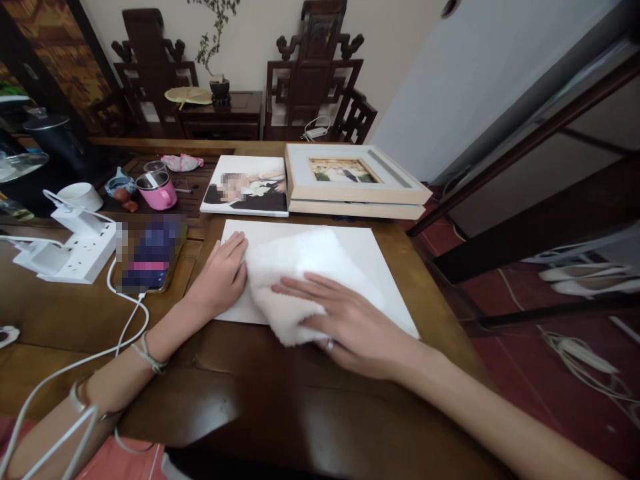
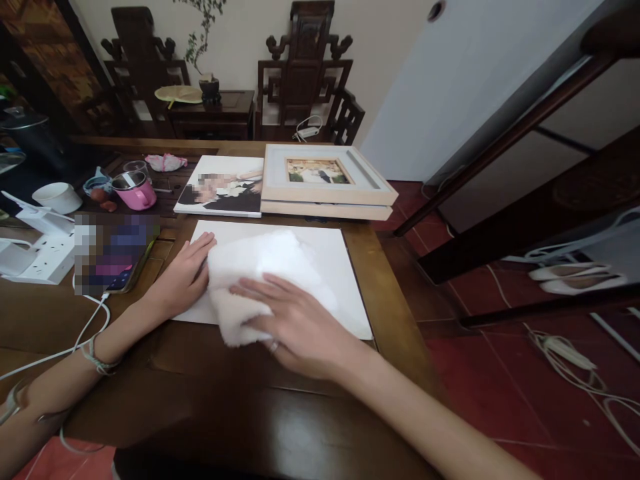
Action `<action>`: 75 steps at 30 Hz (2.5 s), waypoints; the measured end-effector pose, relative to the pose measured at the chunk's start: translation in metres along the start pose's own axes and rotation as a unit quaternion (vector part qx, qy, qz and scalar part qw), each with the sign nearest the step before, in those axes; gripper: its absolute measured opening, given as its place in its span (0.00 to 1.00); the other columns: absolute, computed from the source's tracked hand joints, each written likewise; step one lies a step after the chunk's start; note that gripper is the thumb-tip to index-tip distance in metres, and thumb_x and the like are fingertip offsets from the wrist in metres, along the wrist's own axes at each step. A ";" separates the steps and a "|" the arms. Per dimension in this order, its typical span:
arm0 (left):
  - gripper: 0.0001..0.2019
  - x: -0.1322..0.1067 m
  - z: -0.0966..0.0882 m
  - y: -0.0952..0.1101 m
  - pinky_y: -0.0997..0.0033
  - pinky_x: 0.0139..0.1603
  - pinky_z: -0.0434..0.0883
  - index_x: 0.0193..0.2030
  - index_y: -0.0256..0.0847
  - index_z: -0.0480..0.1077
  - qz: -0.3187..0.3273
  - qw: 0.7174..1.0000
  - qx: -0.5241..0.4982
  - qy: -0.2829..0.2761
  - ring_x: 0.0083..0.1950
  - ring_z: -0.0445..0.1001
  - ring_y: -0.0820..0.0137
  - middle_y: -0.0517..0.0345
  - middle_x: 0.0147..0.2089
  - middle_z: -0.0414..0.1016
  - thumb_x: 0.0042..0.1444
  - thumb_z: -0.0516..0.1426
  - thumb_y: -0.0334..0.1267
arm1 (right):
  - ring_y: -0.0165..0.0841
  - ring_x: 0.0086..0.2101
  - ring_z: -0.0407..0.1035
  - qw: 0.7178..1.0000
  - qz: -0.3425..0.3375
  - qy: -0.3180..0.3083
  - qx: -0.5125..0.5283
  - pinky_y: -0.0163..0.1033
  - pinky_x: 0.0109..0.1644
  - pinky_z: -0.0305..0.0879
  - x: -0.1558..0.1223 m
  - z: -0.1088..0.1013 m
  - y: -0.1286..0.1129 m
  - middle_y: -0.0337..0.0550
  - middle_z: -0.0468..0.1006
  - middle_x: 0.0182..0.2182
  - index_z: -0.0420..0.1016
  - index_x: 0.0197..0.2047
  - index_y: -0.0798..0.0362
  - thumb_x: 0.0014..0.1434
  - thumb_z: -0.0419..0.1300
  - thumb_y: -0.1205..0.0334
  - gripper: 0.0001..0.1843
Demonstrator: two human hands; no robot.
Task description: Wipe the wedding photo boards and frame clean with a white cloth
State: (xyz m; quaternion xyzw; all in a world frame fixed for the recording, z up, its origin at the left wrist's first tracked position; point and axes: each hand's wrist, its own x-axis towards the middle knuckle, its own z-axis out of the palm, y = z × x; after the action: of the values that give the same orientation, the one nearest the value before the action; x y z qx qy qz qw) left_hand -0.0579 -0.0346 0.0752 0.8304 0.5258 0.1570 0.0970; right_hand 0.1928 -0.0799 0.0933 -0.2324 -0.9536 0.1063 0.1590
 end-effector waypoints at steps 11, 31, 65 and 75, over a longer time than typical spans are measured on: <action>0.23 -0.010 0.009 0.007 0.48 0.73 0.48 0.66 0.27 0.58 -0.005 1.000 -0.001 0.008 0.74 0.51 0.57 0.36 0.71 0.56 0.67 0.43 0.35 | 0.50 0.64 0.57 0.984 0.130 0.081 -0.089 0.61 0.67 0.54 0.041 0.014 0.035 0.64 0.68 0.61 0.77 0.49 0.61 0.57 0.54 0.74 0.18; 0.25 -0.006 0.007 0.008 0.50 0.72 0.51 0.62 0.31 0.65 -0.045 0.992 -0.102 0.056 0.72 0.56 0.61 0.41 0.69 0.63 0.67 0.40 0.41 | 0.45 0.64 0.59 0.983 0.140 0.078 -0.087 0.59 0.66 0.57 0.034 0.011 0.030 0.59 0.71 0.60 0.76 0.50 0.57 0.57 0.54 0.74 0.19; 0.24 0.003 0.006 -0.005 0.45 0.72 0.46 0.67 0.30 0.58 -0.008 1.000 -0.006 -0.005 0.75 0.49 0.59 0.37 0.72 0.56 0.69 0.41 0.39 | 0.42 0.66 0.55 0.998 0.042 0.040 0.030 0.61 0.68 0.54 -0.023 0.000 -0.028 0.51 0.68 0.63 0.76 0.37 0.51 0.46 0.51 0.77 0.19; 0.24 -0.004 0.001 0.003 0.47 0.73 0.46 0.67 0.29 0.57 -0.017 1.000 0.000 -0.012 0.75 0.48 0.59 0.37 0.72 0.54 0.68 0.43 0.38 | 0.43 0.61 0.64 0.996 0.081 0.045 0.016 0.57 0.64 0.63 -0.019 -0.013 0.007 0.49 0.71 0.61 0.75 0.37 0.49 0.57 0.51 0.72 0.14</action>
State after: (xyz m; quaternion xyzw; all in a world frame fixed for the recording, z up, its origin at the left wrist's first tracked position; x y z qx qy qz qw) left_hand -0.0570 -0.0399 0.0749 0.8233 0.5383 0.1456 0.1059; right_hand 0.2165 -0.0818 0.0986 -0.3113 -0.9217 0.1232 0.1960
